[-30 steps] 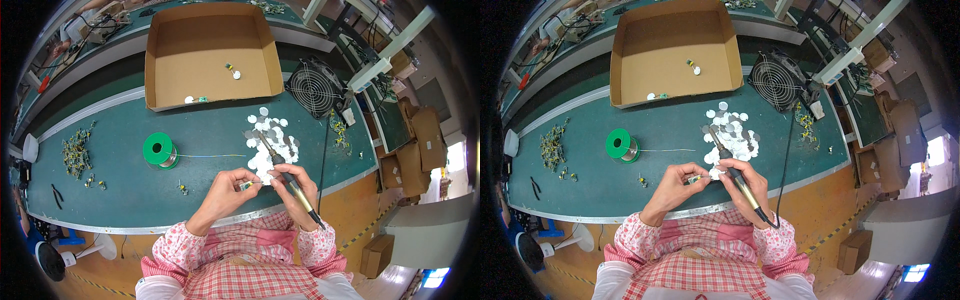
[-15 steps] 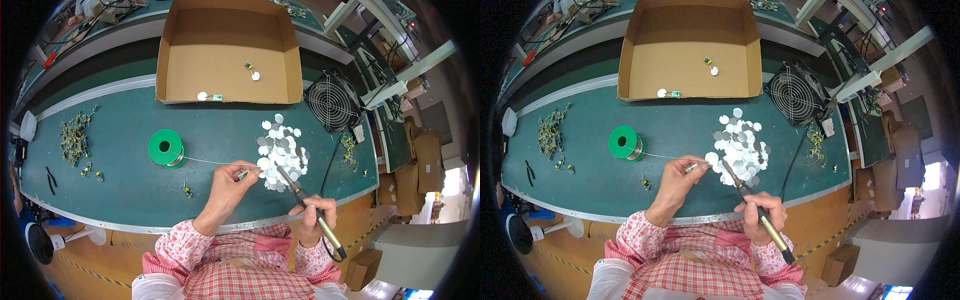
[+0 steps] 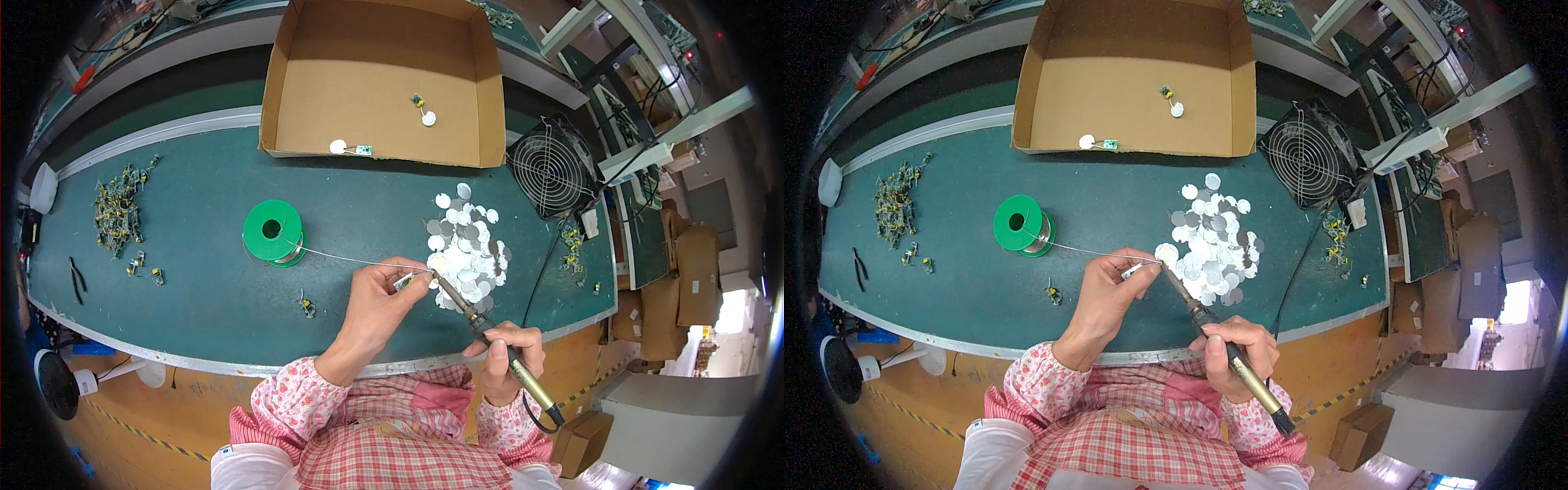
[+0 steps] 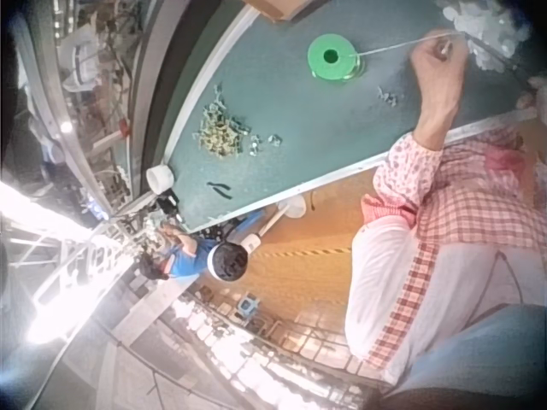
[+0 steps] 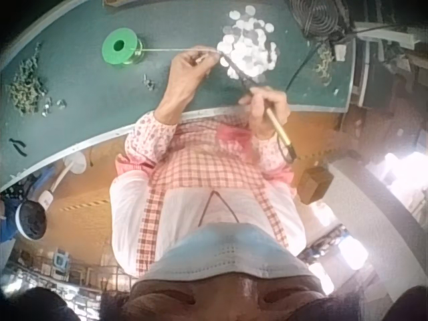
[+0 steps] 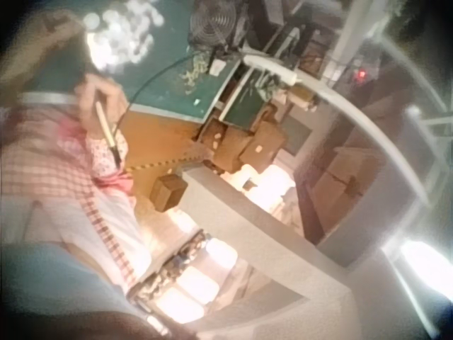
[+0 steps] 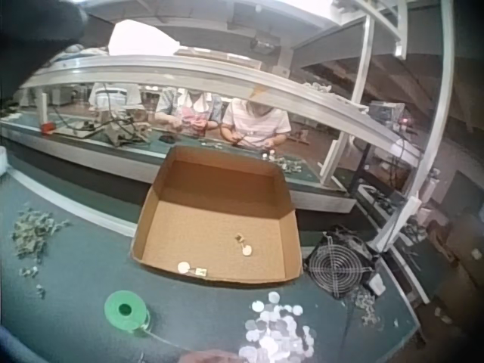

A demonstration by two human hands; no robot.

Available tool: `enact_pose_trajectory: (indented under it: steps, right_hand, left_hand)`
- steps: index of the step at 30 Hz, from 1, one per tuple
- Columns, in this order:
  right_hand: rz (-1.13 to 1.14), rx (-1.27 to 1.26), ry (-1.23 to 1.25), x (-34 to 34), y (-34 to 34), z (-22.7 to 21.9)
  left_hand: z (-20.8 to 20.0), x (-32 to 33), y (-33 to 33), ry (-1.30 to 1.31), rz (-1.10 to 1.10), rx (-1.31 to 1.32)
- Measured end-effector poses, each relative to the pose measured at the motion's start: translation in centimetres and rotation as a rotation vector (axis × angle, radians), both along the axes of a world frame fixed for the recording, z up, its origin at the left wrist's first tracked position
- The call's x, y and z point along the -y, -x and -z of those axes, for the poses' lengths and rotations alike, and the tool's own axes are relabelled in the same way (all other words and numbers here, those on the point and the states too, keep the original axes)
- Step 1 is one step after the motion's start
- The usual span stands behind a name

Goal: The person solders small circuit boards to round metal plates using a soldering iron and solder wire, placing the assembled components into a cardboard box.

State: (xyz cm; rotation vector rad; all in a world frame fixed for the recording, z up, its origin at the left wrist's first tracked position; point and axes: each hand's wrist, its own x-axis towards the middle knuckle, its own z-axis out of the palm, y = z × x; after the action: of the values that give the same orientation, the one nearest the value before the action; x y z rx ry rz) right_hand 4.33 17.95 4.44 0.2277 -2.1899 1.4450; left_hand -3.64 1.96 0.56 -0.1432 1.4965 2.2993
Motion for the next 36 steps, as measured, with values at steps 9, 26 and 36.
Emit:
enact_pose_trajectory:
  steps: [9,26,36]
  right_hand:
    - [-0.147,-0.154,-0.26,-0.1,0.9,0.5]
    - [0.353,-0.055,0.259,-1.8,-2.7,1.6]
    - [0.535,0.459,0.411,-3.9,-4.5,0.8]
  left_hand:
    - [0.1,0.3,-0.2,-0.036,-0.015,0.098]
    - [-10.6,1.3,6.2,0.944,-0.171,-0.872]
    - [-16.0,-3.6,-5.7,-0.663,0.71,-0.649]
